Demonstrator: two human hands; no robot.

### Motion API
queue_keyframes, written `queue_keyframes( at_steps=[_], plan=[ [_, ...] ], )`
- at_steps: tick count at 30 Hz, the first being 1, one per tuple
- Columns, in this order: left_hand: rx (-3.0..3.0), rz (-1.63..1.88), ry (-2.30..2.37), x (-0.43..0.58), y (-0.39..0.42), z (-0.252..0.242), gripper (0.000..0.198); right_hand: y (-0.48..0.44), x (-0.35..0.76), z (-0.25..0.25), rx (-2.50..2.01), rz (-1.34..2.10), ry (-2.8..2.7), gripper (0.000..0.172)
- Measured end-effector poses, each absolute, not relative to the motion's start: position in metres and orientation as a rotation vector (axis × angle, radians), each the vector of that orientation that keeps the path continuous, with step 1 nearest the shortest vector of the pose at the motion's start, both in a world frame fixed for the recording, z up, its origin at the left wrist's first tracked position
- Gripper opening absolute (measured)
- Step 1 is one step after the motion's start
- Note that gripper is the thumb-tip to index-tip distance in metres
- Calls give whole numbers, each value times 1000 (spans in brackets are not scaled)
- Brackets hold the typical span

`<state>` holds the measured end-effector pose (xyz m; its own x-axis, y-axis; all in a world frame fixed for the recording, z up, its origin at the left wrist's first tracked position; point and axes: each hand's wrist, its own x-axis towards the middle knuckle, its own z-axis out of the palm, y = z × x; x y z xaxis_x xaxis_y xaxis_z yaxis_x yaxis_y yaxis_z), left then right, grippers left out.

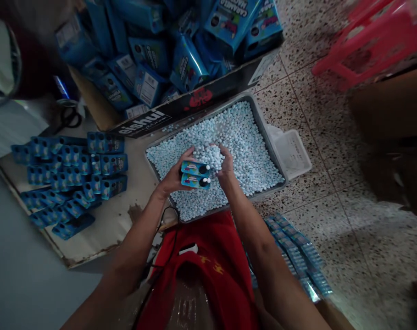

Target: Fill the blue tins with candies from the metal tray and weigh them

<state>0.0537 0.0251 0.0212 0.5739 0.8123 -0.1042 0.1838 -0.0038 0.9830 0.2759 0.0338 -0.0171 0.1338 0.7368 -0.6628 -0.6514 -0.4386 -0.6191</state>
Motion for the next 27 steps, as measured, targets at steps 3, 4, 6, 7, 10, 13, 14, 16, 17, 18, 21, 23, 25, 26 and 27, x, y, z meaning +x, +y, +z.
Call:
queue_keyframes(
  at_steps=[3, 4, 6, 7, 10, 13, 14, 16, 17, 18, 21, 23, 25, 26, 27],
  plan=[
    [1620, 703, 1043, 30, 15, 30, 86, 32, 276, 10, -1192, 1588, -15, 39],
    [1630, 704, 1109, 23, 13, 30, 86, 32, 275, 22, -1149, 1587, -11, 37],
    [1627, 653, 1210, 16, 9, 29, 85, 32, 270, 47, -1042, 1574, -66, 34],
    [1623, 624, 1233, 16, 7, 28, 84, 32, 266, 60, -989, 1567, -120, 32],
    [1628, 619, 1234, 23, 5, 26, 83, 34, 254, 91, -972, 1529, -365, 36],
    [1624, 679, 1270, 31, 3, 25, 81, 34, 244, 104, -1186, 1461, -682, 49],
    [1631, 689, 1285, 32, 3, 25, 81, 34, 241, 104, -1253, 1434, -782, 52],
    [1660, 689, 1296, 30, 2, 23, 80, 32, 235, 102, -1335, 1386, -946, 57],
    [1674, 679, 1294, 28, 2, 22, 81, 30, 232, 100, -1352, 1360, -1010, 60],
    [1682, 672, 1304, 26, 2, 21, 81, 28, 229, 98, -1364, 1336, -1069, 64],
    [1691, 671, 1389, 21, 4, 18, 81, 21, 225, 90, -1408, 1256, -1167, 71],
    [1702, 665, 1420, 20, 7, 18, 78, 16, 230, 83, -1451, 1198, -1154, 67],
    [1711, 660, 1430, 20, 9, 20, 76, 11, 243, 71, -1528, 1128, -1152, 52],
    [1721, 656, 1443, 19, 10, 22, 75, 7, 251, 65, -1584, 1101, -1187, 44],
    [1739, 644, 1452, 18, 10, 23, 73, 2, 260, 57, -1648, 1078, -1238, 38]
  ],
)
